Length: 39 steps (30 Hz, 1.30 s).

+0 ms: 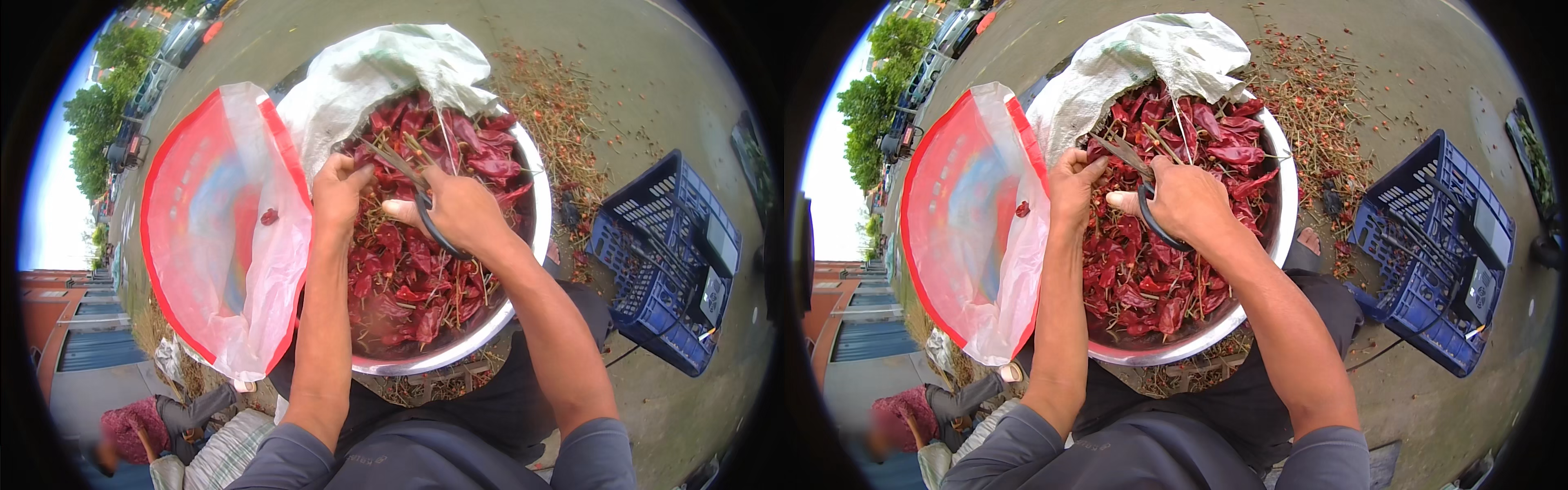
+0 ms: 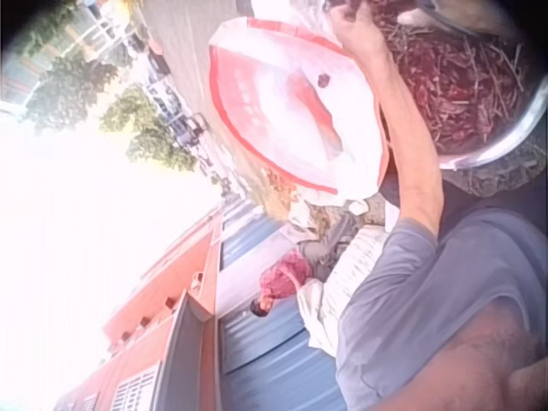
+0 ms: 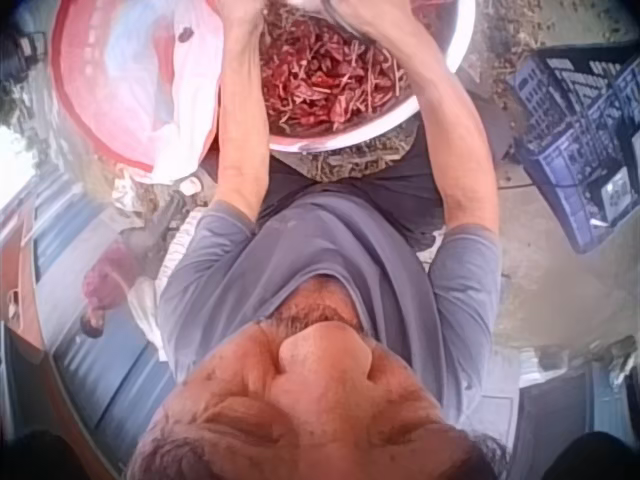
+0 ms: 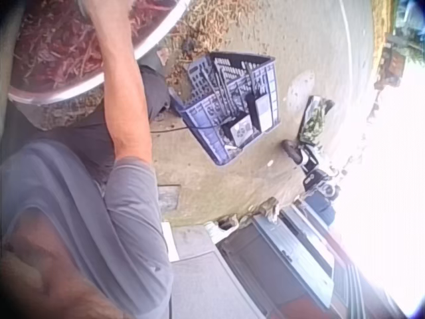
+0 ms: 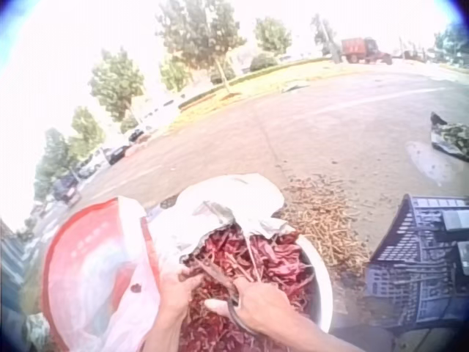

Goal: The person uses scissors to trim the stems off dried red chilies in a metal bowl. They pick up each chili, cut the stem, and place the trimmed chili into a plastic bag.

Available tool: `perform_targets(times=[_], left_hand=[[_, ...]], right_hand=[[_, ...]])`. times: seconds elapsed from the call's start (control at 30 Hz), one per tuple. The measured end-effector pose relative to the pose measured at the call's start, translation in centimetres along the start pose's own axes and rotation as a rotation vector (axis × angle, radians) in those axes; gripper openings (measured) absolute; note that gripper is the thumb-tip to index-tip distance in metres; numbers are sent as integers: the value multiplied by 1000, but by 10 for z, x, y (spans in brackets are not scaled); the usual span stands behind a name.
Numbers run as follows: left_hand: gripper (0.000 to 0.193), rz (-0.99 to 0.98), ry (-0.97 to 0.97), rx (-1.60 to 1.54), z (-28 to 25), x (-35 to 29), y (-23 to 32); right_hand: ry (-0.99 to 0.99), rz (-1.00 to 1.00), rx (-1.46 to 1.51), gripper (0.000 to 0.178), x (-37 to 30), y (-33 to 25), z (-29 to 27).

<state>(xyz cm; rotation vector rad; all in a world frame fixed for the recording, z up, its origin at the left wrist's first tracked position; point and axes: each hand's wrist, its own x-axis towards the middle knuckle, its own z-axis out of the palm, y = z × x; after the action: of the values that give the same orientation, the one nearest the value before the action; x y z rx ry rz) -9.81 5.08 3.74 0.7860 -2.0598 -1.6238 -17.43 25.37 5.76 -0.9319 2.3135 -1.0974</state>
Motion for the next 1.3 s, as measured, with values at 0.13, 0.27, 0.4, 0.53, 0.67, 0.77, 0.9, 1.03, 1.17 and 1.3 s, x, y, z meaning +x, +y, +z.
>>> perform_targets(times=[0.13, 0.27, 0.4, 0.53, 0.67, 0.77, 0.9, 1.03, 1.17, 1.3], left_hand=[[10, 37, -65, 67, 9, 0, 4], [15, 158, -15, 281, 18, 0, 22], [16, 260, -92, 294, 18, 19, 9], [17, 233, -63, 434, 30, 10, 31], [17, 492, 6, 487, 36, 12, 25], [16, 522, 18, 485, 34, 11, 21], [16, 470, 22, 405, 39, 5, 25], [18, 315, -19, 351, 39, -4, 39], [23, 275, -79, 167, 37, -3, 35], [21, 302, -112, 157, 39, -8, 37]], right_hand=[[98, -57, -29, 66, 0, 1, 2], [183, -95, -38, 57, -1, 3, 1], [168, -97, 20, 56, -2, -2, 4], [117, -59, 244, 55, 2, -2, 3], [7, -52, 494, 56, 3, 0, 3], [-167, 44, 833, 54, -1, -4, 0], [-251, 105, 1145, 52, -7, -9, 7], [-251, 52, 1280, 54, -9, -9, 15], [-281, 36, 1391, 53, -12, -12, 17], [-310, 36, 1484, 51, -13, -13, 20]])
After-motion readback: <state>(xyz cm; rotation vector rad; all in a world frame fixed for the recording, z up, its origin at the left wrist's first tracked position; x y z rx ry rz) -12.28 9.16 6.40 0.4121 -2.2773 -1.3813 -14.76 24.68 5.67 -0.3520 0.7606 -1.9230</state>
